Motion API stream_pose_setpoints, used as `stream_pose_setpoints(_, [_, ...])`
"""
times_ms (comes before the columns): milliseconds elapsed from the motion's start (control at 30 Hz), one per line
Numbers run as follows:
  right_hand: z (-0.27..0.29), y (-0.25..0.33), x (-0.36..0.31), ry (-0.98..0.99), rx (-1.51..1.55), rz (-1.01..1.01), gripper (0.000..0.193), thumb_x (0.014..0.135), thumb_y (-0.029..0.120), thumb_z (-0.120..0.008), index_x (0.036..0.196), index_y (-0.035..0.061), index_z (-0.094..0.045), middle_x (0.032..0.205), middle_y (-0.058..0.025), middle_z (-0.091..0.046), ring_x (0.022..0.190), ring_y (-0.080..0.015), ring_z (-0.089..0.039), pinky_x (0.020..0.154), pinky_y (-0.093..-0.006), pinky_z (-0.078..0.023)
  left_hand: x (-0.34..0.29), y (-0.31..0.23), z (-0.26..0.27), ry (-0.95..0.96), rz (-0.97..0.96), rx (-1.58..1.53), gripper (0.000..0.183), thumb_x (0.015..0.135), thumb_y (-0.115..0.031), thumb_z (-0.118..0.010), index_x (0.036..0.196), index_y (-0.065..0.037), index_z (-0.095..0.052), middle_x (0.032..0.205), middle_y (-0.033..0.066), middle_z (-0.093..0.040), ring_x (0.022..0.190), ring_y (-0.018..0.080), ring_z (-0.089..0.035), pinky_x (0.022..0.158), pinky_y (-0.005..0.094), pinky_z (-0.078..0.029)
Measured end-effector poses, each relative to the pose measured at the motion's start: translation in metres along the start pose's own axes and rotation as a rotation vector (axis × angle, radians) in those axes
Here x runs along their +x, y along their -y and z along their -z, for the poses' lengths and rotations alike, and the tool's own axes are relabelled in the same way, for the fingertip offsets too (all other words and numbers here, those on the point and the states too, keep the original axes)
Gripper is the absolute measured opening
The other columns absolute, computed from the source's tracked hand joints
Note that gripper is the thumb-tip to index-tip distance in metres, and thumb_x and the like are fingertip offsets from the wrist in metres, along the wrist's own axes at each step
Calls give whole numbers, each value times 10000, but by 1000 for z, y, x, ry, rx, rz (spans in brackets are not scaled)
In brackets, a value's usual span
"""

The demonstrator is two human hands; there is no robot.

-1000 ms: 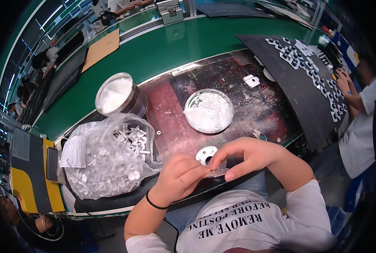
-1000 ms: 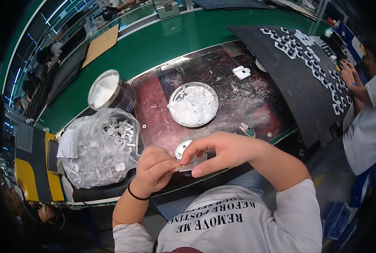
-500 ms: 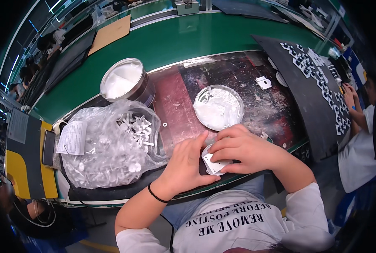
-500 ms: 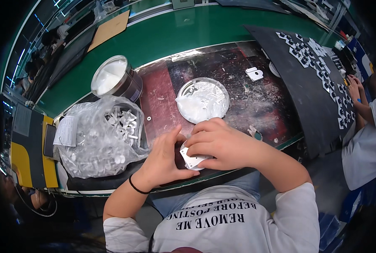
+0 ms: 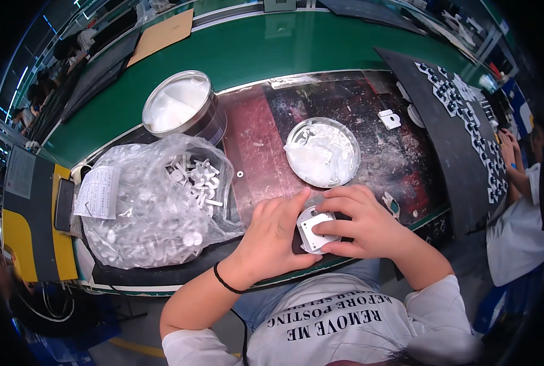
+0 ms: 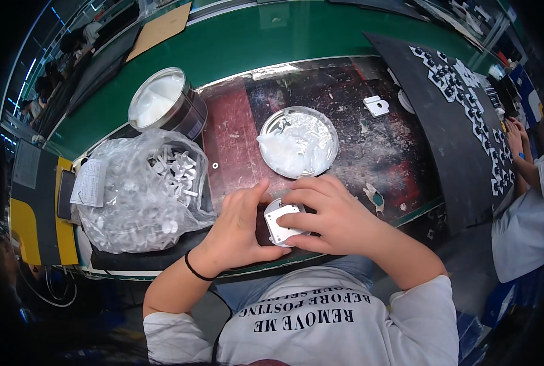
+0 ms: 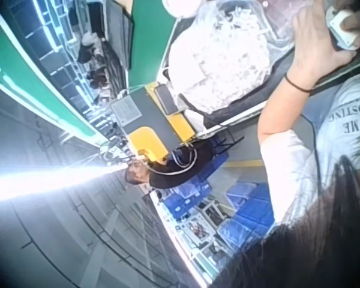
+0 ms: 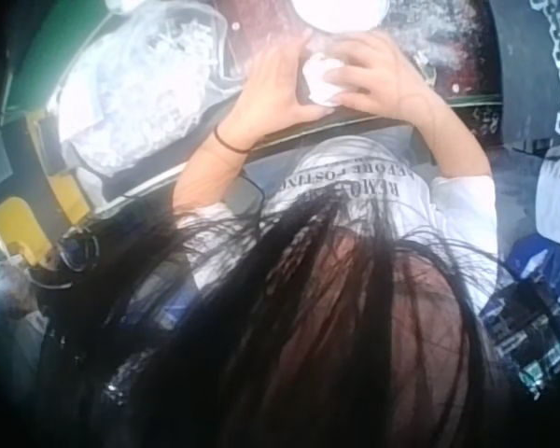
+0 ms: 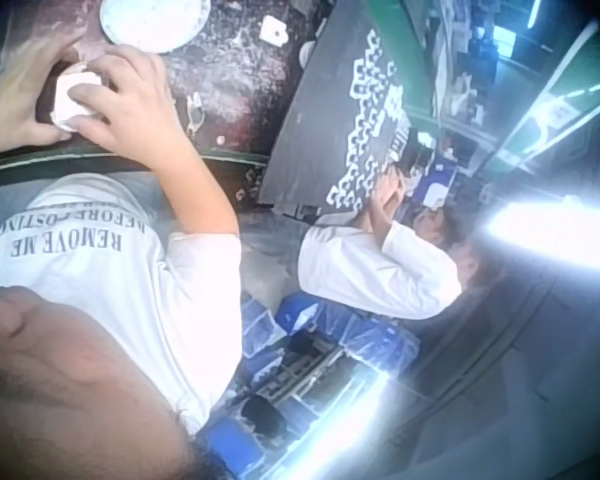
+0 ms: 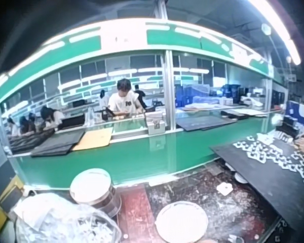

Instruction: The person assembles small white plastic components at a factory workstation. They repeatedly pick up a base unit, insert a small cylindrical piece into a central hole, and place the finished assembly onto a black tray. The process is repetitive and involves handling parts from a plastic bag and a metal container.

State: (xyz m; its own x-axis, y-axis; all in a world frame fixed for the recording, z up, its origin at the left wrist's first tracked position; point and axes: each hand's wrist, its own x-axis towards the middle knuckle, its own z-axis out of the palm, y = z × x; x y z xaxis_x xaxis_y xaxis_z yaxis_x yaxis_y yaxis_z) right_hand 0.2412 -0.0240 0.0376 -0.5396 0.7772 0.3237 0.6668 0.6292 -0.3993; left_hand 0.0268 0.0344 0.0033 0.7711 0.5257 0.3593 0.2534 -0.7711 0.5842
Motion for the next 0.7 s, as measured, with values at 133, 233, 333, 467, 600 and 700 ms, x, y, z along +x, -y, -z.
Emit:
stream_pose_setpoints(133, [-7,-2,-4,-58,38,-36,282,737,308,-721,964,155,-654,1076,-40,-586,1087,-261,-518,910,-428,-377,0,0,-3,-12,-11,15,1155,572,-343,-834,1445,-67,-131,1102,129,-521,1015,303,-505,881,435,-339])
stream_pose_setpoints(233, [-7,1,-6,-70,4,-48,287,729,310,-726,960,154,-659,1059,-38,-591,1078,-255,-522,913,-431,-375,0,0,-6,-15,-2,3,1171,567,-384,-841,1443,-59,-135,1092,129,-524,1009,302,-505,873,435,-336])
stream_pose_setpoints(333, [-8,0,-6,-65,-2,-56,294,721,315,-731,956,152,-663,1060,-35,-591,1074,-254,-522,918,-436,-372,0,0,-8,-24,25,-45,1023,593,-391,-806,1386,-15,-281,1117,143,-506,1021,306,-486,913,430,-330])
stream_pose_setpoints(467, [-15,-4,-11,-95,34,-73,291,716,315,-736,947,151,-668,1074,-35,-585,1102,-265,-514,928,-437,-364,1,-1,-9,-37,28,-33,1020,598,-395,-802,1389,-17,-280,1101,136,-508,1006,300,-490,902,425,-333])
stream_pose_setpoints(600, [-23,-6,-17,-116,58,-85,379,735,385,-716,1014,138,-647,1172,-73,-557,1184,-317,-475,950,-448,-347,1,-2,-5,-53,19,-38,1003,590,-420,-800,1375,-27,-316,1094,125,-516,990,299,-494,889,423,-342])
stream_pose_setpoints(700, [-24,-6,-26,-170,69,-118,591,757,495,-678,1176,97,-556,1271,-142,-508,1226,-368,-443,967,-472,-338,3,-2,13,-39,11,13,941,573,-450,-814,1312,-35,-406,1056,135,-531,982,309,-499,881,423,-354])
